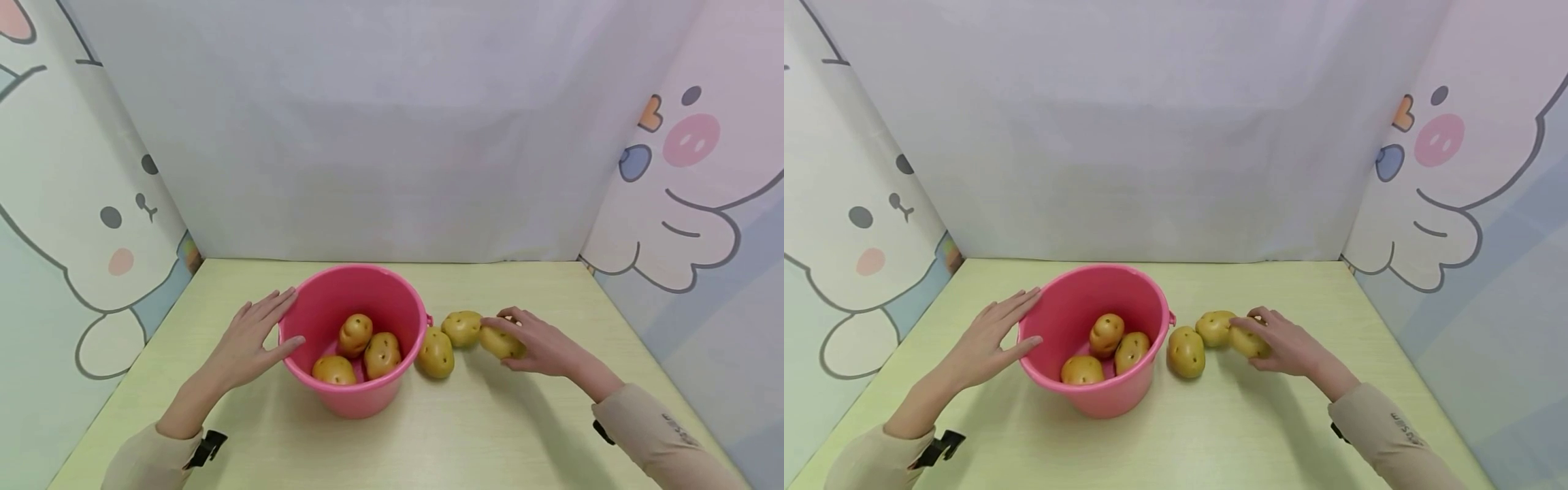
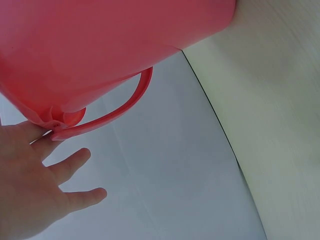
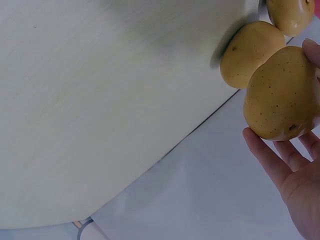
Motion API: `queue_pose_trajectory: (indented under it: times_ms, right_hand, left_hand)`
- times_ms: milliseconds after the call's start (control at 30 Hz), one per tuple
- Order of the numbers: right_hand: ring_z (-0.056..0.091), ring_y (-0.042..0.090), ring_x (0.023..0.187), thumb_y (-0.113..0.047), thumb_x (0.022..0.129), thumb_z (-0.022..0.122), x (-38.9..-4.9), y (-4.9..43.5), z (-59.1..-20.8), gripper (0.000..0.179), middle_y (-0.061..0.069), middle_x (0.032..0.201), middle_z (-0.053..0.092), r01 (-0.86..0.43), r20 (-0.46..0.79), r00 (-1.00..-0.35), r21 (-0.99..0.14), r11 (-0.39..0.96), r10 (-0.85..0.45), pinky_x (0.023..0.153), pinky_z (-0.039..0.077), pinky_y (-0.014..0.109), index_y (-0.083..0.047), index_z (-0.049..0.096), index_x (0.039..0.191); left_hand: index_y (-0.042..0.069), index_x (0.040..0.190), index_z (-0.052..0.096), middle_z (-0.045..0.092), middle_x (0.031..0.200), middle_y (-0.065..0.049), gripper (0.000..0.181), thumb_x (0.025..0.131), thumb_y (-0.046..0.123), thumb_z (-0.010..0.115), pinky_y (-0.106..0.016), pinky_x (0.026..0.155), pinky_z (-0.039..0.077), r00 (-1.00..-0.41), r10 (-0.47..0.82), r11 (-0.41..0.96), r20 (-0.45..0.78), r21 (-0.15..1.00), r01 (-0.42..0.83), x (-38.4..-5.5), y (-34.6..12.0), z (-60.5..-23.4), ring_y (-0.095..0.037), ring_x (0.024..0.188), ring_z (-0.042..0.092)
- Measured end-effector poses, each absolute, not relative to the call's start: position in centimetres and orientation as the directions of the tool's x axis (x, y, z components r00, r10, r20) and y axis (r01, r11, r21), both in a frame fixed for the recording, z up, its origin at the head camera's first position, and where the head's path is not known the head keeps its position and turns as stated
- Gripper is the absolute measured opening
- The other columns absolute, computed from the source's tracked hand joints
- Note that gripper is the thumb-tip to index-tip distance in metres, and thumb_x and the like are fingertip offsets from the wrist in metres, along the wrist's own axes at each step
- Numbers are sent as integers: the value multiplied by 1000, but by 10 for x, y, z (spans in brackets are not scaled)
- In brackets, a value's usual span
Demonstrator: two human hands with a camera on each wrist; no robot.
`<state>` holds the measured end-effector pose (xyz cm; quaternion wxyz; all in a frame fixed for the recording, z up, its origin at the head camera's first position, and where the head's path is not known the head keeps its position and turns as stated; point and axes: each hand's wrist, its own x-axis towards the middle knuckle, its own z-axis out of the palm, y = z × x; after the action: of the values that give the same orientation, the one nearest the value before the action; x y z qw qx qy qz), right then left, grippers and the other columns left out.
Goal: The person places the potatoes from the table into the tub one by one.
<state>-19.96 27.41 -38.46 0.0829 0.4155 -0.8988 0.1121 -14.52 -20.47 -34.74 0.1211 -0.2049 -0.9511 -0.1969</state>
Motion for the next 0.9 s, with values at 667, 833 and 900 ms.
queue_pose_trajectory:
  times_ms: [667,833,900]
  right_hand:
    - [46,17,88,-30,68,74,-197,273,-352,68,5,108,46,-761,215,-644,-85,643,-734,64,46,32,-20,44,128]
    - [46,17,87,-31,68,73,-198,272,-346,67,5,108,46,-763,212,-641,-74,642,-738,63,46,31,-20,44,127]
    - [47,17,87,-31,68,73,-199,272,-343,67,4,108,46,-765,211,-638,-68,640,-740,63,46,31,-21,44,127]
  left_hand:
    - [8,135,35,34,136,-12,73,74,33,67,-61,93,18,-884,345,839,316,319,441,-145,-205,-347,-34,124,25]
    - [8,135,35,33,136,-12,73,75,34,67,-61,93,17,-886,344,839,311,322,439,-145,-205,-347,-33,124,24]
    - [8,135,35,34,136,-12,73,75,34,67,-61,93,17,-885,345,839,313,321,440,-145,-205,-347,-34,124,25]
